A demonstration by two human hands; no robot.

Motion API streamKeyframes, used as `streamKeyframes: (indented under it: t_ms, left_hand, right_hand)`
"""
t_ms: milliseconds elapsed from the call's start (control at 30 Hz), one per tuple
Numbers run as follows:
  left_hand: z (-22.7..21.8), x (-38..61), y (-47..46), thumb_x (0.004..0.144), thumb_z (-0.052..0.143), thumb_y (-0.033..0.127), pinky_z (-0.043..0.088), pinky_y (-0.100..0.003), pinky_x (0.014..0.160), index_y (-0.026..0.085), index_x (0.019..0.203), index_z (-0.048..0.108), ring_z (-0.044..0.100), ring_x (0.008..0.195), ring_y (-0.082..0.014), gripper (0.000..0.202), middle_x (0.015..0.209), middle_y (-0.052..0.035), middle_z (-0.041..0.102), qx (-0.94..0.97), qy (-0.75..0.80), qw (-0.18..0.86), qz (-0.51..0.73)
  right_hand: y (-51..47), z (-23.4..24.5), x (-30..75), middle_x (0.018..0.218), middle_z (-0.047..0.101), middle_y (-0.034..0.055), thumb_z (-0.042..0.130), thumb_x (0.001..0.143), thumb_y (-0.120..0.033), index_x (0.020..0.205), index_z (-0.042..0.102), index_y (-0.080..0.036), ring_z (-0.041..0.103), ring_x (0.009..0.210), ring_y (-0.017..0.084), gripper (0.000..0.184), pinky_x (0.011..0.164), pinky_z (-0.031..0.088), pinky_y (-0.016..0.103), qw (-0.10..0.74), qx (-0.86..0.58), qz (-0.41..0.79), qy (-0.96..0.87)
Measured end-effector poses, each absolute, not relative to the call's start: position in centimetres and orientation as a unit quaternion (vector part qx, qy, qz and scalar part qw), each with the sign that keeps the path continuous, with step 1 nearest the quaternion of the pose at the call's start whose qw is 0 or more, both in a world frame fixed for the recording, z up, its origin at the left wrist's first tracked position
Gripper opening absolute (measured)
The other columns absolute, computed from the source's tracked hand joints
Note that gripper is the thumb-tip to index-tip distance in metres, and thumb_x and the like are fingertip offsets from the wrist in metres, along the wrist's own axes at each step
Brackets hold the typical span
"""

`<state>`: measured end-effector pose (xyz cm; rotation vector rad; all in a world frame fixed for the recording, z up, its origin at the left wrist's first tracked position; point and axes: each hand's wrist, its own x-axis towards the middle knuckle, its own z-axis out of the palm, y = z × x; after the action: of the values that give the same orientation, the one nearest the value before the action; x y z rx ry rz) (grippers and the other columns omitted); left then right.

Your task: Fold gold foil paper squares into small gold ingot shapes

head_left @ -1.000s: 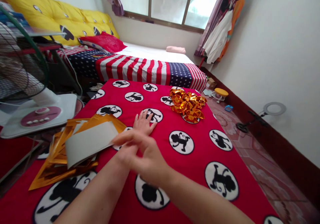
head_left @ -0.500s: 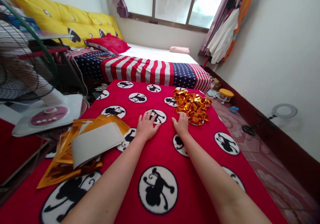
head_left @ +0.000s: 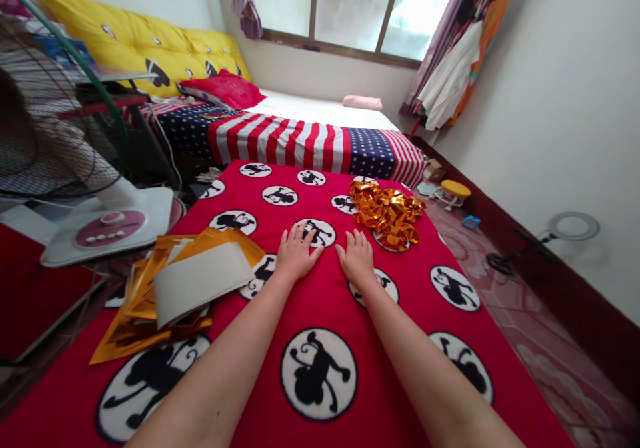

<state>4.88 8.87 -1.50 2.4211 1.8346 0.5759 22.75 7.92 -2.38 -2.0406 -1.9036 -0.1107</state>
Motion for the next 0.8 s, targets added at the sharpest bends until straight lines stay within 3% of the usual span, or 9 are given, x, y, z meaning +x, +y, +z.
streamKeyframes:
  t_ms: [167,267,333,433,500,567,633,800]
  left_hand:
    - [-1.1,4.0,6.3,0.089,0.051,0.045,0.024,-0.047,0.117,0.017,0.137,0.053,0.031,0.143,-0.0303,0.056,0.152,-0.0138,0.038,0.782,0.586,0.067,0.202]
    - [0.3,1.2,4.6,0.087,0.052,0.04,0.042,-0.034,0.106,0.022,0.112,0.071,0.057,0.122,-0.0227,0.036,0.132,-0.008,0.062,0.794,0.54,0.152,0.234]
    - [1.6,-1.6,3.5,0.092,0.043,0.038,0.043,-0.035,0.104,0.021,0.104,0.073,0.061,0.113,-0.0215,0.036,0.116,-0.0077,0.07,0.745,0.587,0.113,0.297]
    - [2.7,-6.2,1.8,0.086,0.053,0.046,0.022,-0.054,0.116,0.023,0.129,0.059,0.037,0.138,-0.0321,0.049,0.143,-0.0107,0.051,0.679,0.676,-0.028,0.286]
    - [2.6,-8.8,0.7,0.07,0.068,0.057,0.017,-0.066,0.111,0.022,0.144,0.043,0.022,0.143,-0.0425,0.086,0.152,-0.0167,0.036,0.677,0.714,-0.007,0.179]
    - [2.0,-10.9,-0.2,0.059,0.075,0.056,0.017,-0.072,0.106,0.025,0.149,0.034,0.012,0.144,-0.0473,0.104,0.156,-0.0196,0.025,0.672,0.736,0.043,0.071]
    - [1.5,-12.1,-0.6,0.064,0.071,0.052,0.018,-0.067,0.109,0.023,0.151,0.029,0.009,0.146,-0.0448,0.101,0.159,-0.0187,0.018,0.665,0.744,0.052,0.031]
    - [1.1,-12.9,-0.8,0.079,0.051,0.036,0.022,-0.062,0.111,0.019,0.149,0.033,0.02,0.145,-0.0384,0.074,0.158,-0.0171,0.024,0.696,0.718,0.033,0.008]
  right_hand:
    - [6.3,-2.2,22.2,0.156,0.03,0.013,0.038,0.096,-0.049,0.145,0.04,-0.015,0.022,0.144,0.028,0.059,0.115,0.017,0.044,0.134,-0.723,-0.019,-0.678]
    - [6.4,-2.0,22.2,0.156,0.03,0.0128,0.037,0.096,-0.049,0.146,0.039,-0.015,0.022,0.144,0.028,0.06,0.115,0.017,0.044,0.128,-0.727,-0.013,-0.674]
    - [6.5,-1.9,22.2,0.156,0.03,0.0124,0.037,0.096,-0.049,0.146,0.039,-0.015,0.021,0.144,0.028,0.06,0.115,0.017,0.044,0.128,-0.729,-0.011,-0.673]
    - [6.5,-1.9,22.2,0.156,0.03,0.0125,0.038,0.096,-0.049,0.145,0.039,-0.015,0.021,0.144,0.028,0.06,0.115,0.017,0.044,0.13,-0.729,-0.015,-0.672]
    - [6.4,-1.8,22.1,0.155,0.03,0.013,0.038,0.096,-0.048,0.145,0.039,-0.015,0.022,0.144,0.028,0.059,0.115,0.017,0.044,0.129,-0.729,-0.016,-0.673]
    - [6.4,-1.8,22.1,0.155,0.03,0.0133,0.038,0.096,-0.048,0.145,0.039,-0.015,0.022,0.144,0.028,0.059,0.115,0.017,0.044,0.128,-0.728,-0.017,-0.673]
    - [6.4,-1.8,22.1,0.155,0.031,0.0131,0.038,0.096,-0.048,0.145,0.039,-0.015,0.022,0.144,0.028,0.059,0.115,0.017,0.044,0.129,-0.728,-0.019,-0.674]
    - [6.4,-1.8,22.1,0.155,0.032,0.013,0.04,0.096,-0.048,0.144,0.041,-0.015,0.023,0.144,0.028,0.059,0.115,0.017,0.044,0.13,-0.728,-0.02,-0.673]
